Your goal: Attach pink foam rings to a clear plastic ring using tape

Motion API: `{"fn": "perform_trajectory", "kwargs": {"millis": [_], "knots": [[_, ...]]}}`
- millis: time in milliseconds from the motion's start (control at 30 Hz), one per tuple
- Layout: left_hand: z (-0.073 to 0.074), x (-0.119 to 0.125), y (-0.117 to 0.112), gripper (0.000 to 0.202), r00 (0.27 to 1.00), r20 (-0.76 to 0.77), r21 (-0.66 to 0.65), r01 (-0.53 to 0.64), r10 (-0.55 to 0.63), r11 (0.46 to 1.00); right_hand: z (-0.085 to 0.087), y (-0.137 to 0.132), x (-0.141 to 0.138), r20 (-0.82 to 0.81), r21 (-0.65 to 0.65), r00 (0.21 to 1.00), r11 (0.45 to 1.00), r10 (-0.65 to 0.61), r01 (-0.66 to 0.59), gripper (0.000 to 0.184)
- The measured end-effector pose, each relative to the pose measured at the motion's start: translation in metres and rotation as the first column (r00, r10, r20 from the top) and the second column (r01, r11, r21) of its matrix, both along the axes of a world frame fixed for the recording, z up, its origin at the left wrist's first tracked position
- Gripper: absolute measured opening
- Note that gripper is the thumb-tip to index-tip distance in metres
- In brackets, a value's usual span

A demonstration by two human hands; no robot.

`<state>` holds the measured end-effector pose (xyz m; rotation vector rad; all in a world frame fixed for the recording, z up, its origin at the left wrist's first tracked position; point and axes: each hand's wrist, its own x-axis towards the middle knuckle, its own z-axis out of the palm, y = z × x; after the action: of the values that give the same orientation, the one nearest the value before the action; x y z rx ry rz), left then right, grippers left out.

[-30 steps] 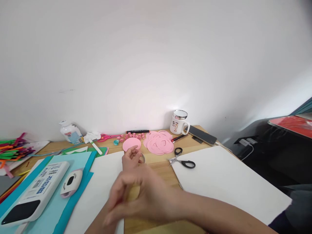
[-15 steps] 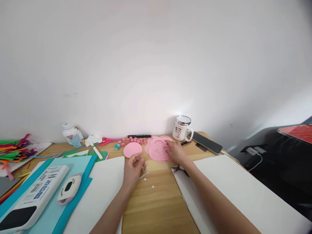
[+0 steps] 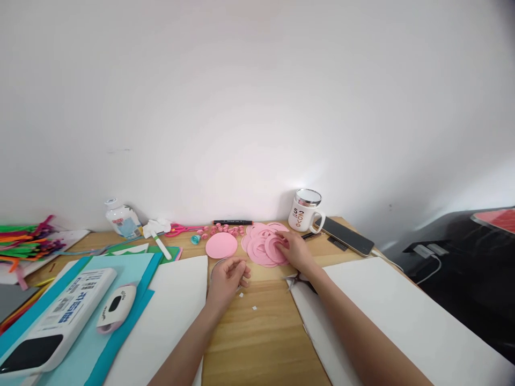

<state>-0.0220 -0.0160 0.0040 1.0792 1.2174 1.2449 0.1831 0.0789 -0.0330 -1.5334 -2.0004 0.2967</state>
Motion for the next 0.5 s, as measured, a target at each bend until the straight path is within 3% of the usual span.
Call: {"fn": "perform_trajectory", "kwargs": {"millis": [267,500], "knots": [[-0.004,0.000,0.000,0.027,0.999,0.013,0.007,0.039,-0.039,0.999,0.008,0.000,0.003,-0.151,0.056,0.986,0.995,-0.074,0.083,0.020],[-0.008,-0.001,0.002,0.028,0.998,0.029,-0.001,0.058,-0.058,0.998,0.030,-0.001,0.004,-0.225,-0.089,0.968,0.992,-0.110,0.092,0.026]]}}
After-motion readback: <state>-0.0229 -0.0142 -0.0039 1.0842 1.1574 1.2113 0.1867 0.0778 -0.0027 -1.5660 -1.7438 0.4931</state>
